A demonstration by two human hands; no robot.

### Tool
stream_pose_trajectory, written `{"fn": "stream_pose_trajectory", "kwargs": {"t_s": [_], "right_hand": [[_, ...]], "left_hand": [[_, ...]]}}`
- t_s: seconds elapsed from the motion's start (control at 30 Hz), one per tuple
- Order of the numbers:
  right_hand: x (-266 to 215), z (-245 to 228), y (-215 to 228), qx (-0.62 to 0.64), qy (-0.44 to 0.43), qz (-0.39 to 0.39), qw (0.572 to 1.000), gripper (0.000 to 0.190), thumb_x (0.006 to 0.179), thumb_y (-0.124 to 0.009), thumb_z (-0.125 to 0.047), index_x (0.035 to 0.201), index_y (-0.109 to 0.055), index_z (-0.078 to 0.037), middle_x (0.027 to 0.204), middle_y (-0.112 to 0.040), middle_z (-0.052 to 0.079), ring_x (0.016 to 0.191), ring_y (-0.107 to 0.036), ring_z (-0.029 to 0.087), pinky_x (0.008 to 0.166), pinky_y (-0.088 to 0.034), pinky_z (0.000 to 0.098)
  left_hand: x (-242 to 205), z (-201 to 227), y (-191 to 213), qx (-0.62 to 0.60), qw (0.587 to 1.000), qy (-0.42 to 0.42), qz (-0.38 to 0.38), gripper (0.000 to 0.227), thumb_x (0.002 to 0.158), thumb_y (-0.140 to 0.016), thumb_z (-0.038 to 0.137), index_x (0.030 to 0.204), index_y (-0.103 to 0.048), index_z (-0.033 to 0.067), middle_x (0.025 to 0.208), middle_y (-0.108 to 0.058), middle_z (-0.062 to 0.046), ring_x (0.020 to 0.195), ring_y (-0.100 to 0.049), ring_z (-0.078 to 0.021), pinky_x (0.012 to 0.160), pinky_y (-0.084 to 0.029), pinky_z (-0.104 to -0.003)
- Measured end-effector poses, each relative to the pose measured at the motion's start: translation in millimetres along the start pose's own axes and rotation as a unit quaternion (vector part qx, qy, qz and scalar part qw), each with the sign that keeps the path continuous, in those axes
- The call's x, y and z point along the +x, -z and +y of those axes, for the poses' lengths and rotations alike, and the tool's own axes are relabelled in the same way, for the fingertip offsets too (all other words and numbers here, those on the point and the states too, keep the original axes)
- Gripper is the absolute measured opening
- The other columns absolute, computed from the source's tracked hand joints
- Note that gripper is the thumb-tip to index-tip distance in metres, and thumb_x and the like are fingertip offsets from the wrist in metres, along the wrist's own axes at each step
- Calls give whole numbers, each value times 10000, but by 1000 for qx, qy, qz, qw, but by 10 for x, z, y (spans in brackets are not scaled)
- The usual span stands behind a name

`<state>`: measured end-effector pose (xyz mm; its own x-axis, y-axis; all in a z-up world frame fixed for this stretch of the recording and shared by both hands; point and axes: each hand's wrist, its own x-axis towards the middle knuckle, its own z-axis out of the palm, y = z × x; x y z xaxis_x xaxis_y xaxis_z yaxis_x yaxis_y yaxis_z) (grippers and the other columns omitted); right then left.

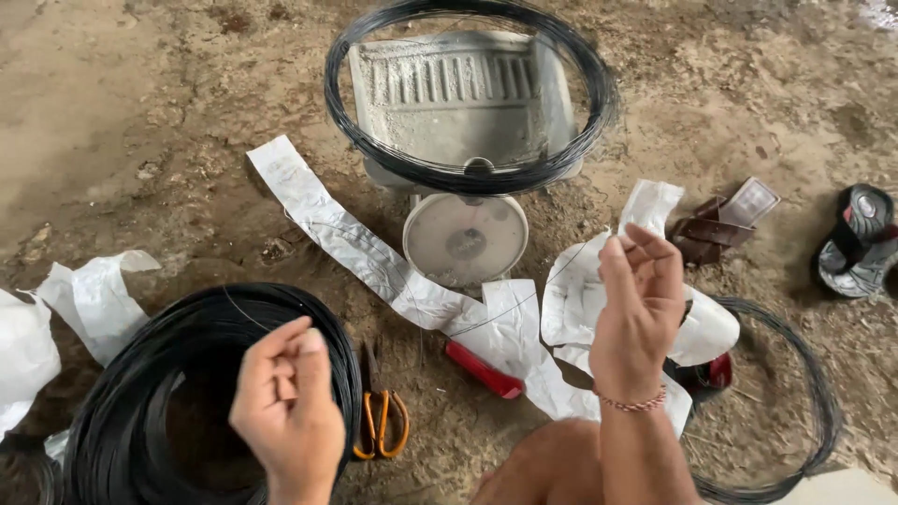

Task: Uncoiling black wire from a spool, cutting it to length with scissors, and weighing the resulting coils on a scale.

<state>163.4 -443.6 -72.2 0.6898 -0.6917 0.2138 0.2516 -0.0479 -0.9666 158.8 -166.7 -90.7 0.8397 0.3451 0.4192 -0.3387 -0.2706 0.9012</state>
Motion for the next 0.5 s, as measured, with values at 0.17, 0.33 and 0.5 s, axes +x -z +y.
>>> {"fn": "stream_pose_trajectory", "kwargs": {"t_s": [0.17,0.33,0.5], "right_hand": [[-396,180,-95,23,124,-58,990,160,1062,-602,-18,1219,-580,-4,995,-610,43,802,-552,69,701,-509,125],[-516,267,-93,-45,154,-26,987,132,1009,-667,-51,1137,-640,-47,849,-551,-12,753,-505,67,664,-457,185],[-379,424,4,38,113,28,992,106,1057,-618,-130,1137,-613,-60,916,-586,-1,833,-539,61,754,-465,166]], "left_hand": [[-132,205,-172,16,997,6,-77,178,990,-652,106,1116,-691,-13,837,-672,-72,743,-621,-104,712,-551,-226],[-223,228,-40,47,996,-70,-42,185,1006,-637,55,1165,-655,-39,888,-615,-81,752,-577,-114,720,-553,-232],[-329,28,280,39,999,-7,6,221,1017,-619,42,1220,-659,-36,1016,-693,-109,907,-670,-117,834,-590,-219]]}}
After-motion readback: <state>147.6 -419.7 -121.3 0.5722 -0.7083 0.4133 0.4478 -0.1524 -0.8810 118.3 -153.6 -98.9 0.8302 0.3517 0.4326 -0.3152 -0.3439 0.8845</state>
